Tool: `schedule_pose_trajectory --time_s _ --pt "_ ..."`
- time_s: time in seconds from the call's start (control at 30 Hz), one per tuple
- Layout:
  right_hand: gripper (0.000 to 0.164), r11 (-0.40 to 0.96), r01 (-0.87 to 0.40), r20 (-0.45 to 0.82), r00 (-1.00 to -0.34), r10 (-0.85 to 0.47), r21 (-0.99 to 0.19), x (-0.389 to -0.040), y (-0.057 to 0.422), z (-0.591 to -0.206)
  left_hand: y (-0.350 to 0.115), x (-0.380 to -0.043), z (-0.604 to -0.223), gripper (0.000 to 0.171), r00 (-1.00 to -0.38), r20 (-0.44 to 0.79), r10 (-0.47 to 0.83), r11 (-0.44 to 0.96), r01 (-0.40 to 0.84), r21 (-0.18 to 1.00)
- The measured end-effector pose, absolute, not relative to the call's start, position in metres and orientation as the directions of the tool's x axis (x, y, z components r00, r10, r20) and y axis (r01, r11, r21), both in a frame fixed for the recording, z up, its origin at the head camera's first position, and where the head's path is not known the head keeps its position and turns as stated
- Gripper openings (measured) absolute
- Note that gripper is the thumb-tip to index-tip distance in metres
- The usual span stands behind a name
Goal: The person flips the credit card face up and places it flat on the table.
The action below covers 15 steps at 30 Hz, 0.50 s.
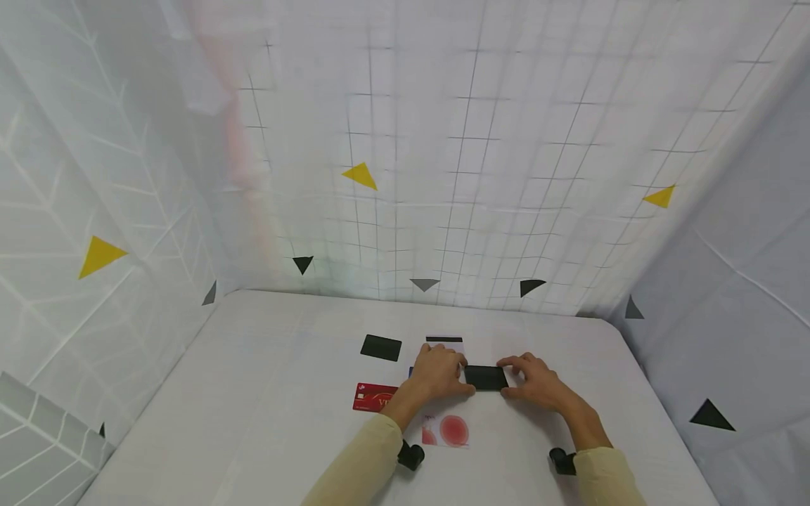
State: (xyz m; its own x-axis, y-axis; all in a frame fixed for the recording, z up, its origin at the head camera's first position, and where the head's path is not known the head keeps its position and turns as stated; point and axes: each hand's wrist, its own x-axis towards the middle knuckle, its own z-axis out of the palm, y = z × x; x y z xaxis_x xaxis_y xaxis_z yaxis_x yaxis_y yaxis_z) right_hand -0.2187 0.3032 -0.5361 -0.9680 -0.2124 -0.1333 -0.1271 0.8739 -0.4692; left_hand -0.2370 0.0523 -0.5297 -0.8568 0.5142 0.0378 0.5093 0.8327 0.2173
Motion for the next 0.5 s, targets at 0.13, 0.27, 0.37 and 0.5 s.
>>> schedule_pose_trajectory --time_s 0.13,0.27,0.37,0.5 --pt "0.064 0.873 -0.119 -0.137 -0.969 -0.207 -0.473 -0.219 0.303 -0.537 0.05 -0.238 -0.529 0.054 -0.862 0.043 0.505 0.834 0.5 0.232" --pt "0.065 0.85 -0.116 -0.134 -0.968 -0.214 -0.514 -0.216 0.303 -0.536 0.046 -0.237 -0.53 0.053 -0.862 0.046 0.504 0.83 0.498 0.251" --pt "0.064 0.831 -0.13 -0.12 -0.966 -0.229 -0.54 -0.213 0.301 -0.532 0.043 -0.236 -0.533 0.053 -0.859 0.06 0.509 0.824 0.506 0.255" --pt "0.062 0.805 -0.16 -0.084 -0.964 -0.251 -0.572 -0.21 0.3 -0.523 0.037 -0.234 -0.536 0.053 -0.852 0.094 0.516 0.804 0.519 0.29"
